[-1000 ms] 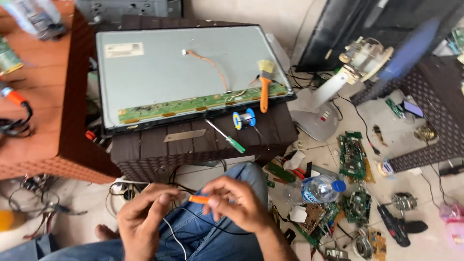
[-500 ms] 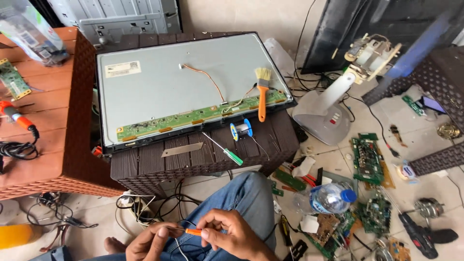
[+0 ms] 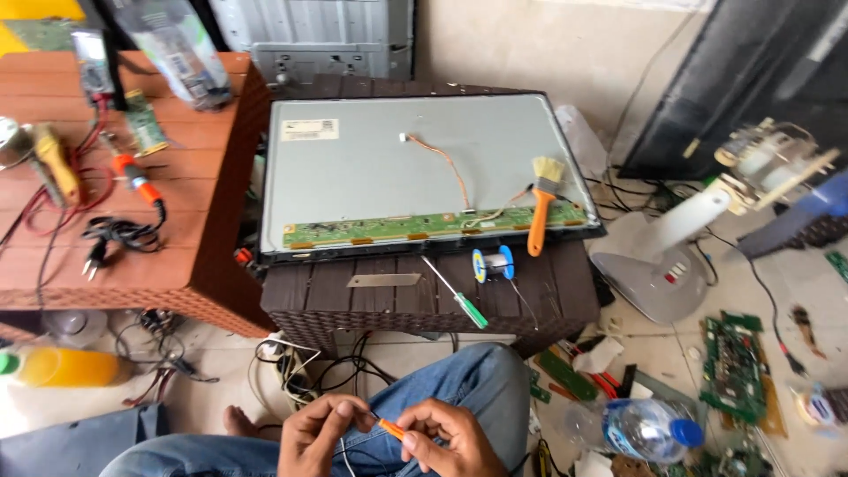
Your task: Repairing an LCD television panel by testing circuits with a multimeter, stripping wires, and using a screwdriver.
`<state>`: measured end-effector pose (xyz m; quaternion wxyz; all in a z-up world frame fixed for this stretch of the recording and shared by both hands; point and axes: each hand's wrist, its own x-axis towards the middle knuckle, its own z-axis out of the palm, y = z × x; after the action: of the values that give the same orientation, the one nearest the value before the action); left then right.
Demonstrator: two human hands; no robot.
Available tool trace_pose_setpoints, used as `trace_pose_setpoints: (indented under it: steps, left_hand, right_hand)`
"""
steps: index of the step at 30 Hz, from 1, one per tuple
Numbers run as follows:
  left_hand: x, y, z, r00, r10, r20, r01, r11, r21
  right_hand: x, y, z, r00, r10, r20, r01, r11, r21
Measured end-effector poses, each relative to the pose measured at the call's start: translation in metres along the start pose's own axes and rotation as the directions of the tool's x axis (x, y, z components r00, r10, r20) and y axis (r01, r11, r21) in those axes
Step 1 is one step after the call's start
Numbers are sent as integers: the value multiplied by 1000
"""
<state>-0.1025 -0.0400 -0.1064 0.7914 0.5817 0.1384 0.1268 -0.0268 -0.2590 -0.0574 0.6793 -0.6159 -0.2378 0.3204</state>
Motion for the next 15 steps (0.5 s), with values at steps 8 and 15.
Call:
trace_pose_setpoints:
  steps: [8,15]
  left_hand:
    - [-3,13,10,998,-56,42,60,993,-97]
    - [-6,9,5,998,-25,49,32,988,-152]
  right_hand:
    - [-1,26,-6,998,34,-44,-34,999,18]
    - [1,25,-2,1000,11,-25,-12,999,-46]
